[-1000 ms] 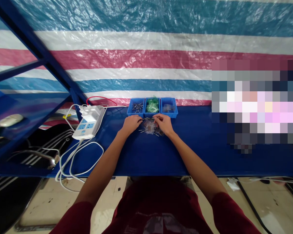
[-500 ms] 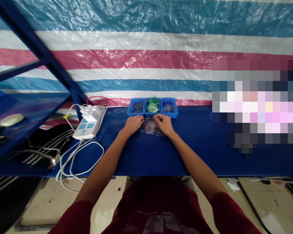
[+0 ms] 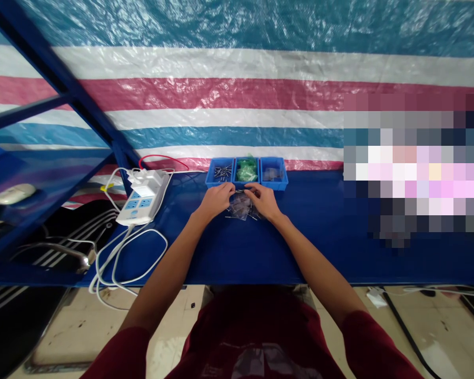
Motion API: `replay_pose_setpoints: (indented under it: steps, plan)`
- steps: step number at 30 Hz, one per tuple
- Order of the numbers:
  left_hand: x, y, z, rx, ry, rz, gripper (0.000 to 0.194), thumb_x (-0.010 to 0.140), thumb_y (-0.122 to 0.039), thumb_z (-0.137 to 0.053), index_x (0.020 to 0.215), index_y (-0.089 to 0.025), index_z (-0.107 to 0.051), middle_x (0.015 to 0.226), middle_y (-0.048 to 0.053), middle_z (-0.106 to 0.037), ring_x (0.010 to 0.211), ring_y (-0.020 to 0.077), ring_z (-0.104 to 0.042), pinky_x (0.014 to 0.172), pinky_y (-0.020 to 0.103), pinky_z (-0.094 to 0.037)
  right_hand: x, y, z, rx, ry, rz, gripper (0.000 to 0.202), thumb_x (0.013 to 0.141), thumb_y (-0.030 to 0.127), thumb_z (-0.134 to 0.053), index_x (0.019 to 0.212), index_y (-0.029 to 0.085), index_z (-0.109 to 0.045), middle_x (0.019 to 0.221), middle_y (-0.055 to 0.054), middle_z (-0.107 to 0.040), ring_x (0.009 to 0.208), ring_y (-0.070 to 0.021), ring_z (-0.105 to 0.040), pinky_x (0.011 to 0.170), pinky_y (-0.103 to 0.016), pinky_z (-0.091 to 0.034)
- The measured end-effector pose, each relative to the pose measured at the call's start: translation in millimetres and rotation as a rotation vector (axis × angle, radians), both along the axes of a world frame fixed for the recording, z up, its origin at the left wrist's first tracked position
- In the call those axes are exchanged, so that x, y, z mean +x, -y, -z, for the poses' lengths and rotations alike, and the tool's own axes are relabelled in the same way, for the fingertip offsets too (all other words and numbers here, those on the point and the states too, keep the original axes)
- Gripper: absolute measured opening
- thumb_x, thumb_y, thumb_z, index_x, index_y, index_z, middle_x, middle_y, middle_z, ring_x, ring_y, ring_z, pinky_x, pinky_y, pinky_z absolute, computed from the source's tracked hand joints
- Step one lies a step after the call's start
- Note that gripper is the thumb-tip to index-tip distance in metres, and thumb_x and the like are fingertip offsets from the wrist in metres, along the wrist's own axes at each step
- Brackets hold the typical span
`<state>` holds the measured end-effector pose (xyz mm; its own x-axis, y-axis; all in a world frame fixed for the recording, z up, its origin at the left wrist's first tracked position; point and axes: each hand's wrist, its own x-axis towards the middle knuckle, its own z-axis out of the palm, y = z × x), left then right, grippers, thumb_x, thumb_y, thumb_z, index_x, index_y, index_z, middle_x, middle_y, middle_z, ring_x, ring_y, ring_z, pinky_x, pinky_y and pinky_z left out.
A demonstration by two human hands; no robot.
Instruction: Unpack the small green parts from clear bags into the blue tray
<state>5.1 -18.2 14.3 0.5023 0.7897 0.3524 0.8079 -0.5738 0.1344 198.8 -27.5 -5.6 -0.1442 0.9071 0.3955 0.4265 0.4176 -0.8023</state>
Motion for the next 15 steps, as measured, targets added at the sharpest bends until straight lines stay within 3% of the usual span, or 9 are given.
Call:
replay_pose_setpoints:
  steps: [4,15]
  plan:
    - [3.7,-1.3,5.3,0.024,0.095,0.011,0.018,0.093,-0.016,-0.040,0.091,-0.017,-0.058,0.088,0.008,-0.066,0.081,0.0199,-0.062,0.072,0.029,-0.043,-0.7,-0.1,3.3,0.063,0.011,-0.020,0.021,0.087,0.033,-0.054,0.083,0.020,-0.070,0.079,-0.004,-0.070,0.066,-0.0159,-0.059,0.067,-0.027,-0.044]
    - [5.2,1.2,5.2,0.106,0.163,0.083,0.025,0.097,-0.019,-0.034,0.090,-0.018,-0.059,0.085,0.007,-0.065,0.079,0.0176,-0.061,0.074,0.027,-0.045,-0.2,4.7,-6.0,0.044,-0.055,0.005,0.023,0.087,0.038,-0.054,0.080,0.020,-0.067,0.080,-0.003,-0.069,0.062,-0.0151,-0.056,0.065,-0.028,-0.045]
